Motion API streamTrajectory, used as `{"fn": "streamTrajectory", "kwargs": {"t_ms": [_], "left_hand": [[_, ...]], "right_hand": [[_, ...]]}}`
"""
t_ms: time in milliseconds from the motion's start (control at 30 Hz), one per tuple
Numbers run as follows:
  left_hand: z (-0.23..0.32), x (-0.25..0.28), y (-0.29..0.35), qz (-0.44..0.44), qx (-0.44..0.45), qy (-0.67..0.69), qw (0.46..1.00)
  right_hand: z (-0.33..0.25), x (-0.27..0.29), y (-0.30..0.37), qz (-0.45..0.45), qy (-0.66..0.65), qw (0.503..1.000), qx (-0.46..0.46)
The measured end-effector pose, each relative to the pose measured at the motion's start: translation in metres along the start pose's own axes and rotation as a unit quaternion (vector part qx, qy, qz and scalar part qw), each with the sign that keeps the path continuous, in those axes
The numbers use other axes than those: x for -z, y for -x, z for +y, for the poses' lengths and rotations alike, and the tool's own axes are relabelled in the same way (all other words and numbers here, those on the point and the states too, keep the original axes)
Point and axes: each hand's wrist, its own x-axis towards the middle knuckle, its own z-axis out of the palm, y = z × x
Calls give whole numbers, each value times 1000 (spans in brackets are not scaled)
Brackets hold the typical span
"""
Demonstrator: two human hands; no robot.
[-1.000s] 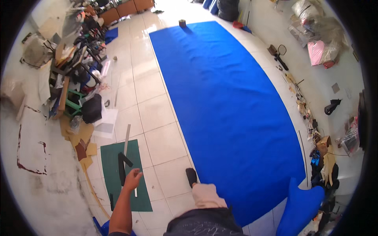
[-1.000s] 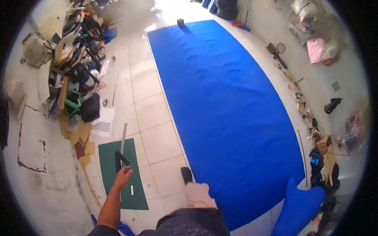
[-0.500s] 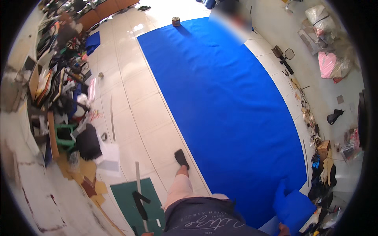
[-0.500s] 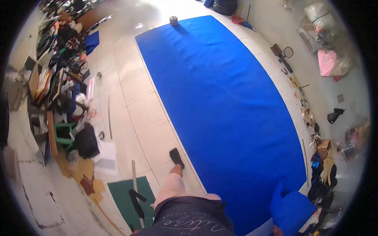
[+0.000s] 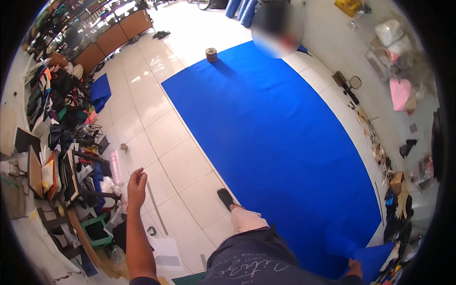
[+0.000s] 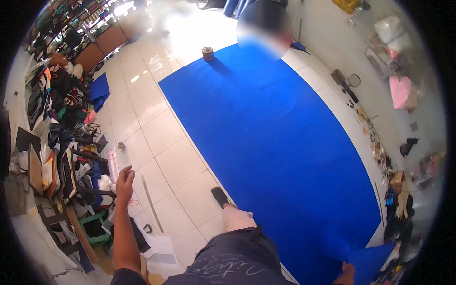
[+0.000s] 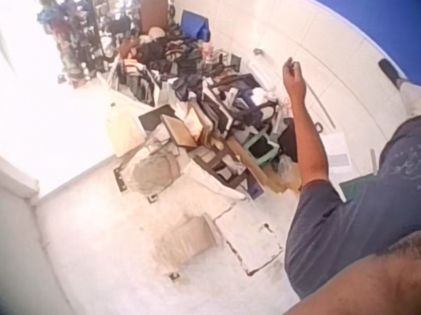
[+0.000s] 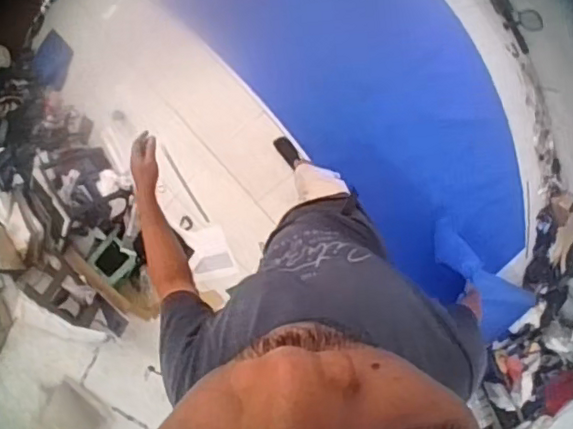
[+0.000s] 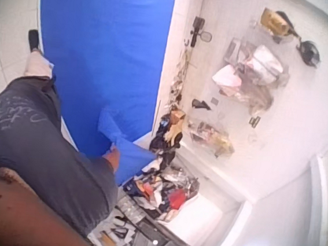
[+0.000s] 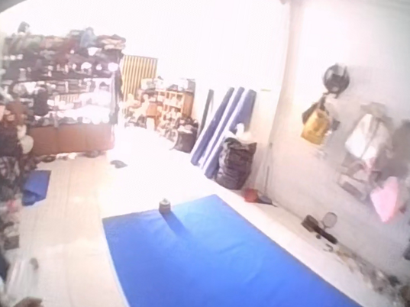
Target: The person cuts a large blue textile on the floor using shears, then picks up and adjusts the fabric while kneeling, placing a weight on it.
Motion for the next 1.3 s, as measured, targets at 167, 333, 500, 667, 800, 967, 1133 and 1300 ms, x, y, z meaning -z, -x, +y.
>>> {"fn": "streamTrajectory", "kwargs": {"t_ms": [167,333,500,667,800,967,1133,1300], "left_hand": [[-108,30,-35,-27,185,-111,976],[-265,72,29,-273,415,-242,834],[-285,151,-166,-317,447,-275,790],[-313,297,-461,-502,205,-582,606],[-217,255,-802,-49,205,-238,948],[-38,173,-1040,-31,-103,-45,993],[-138,183,-1126,-186,94,-118,971],[-215,147,-1182,-418,237,-340,808]], "right_hand": [[-168,106,82,-127,-66,987,-69],[-296,180,103,-75,-13,994,77],[-419,256,172,-60,-74,994,-59],[-588,378,240,25,-171,983,-68],[-688,462,316,28,-194,966,-171],[-811,542,347,8,-255,932,-258],[-953,671,417,-11,-353,888,-295],[-1039,718,430,21,-368,872,-323]]}}
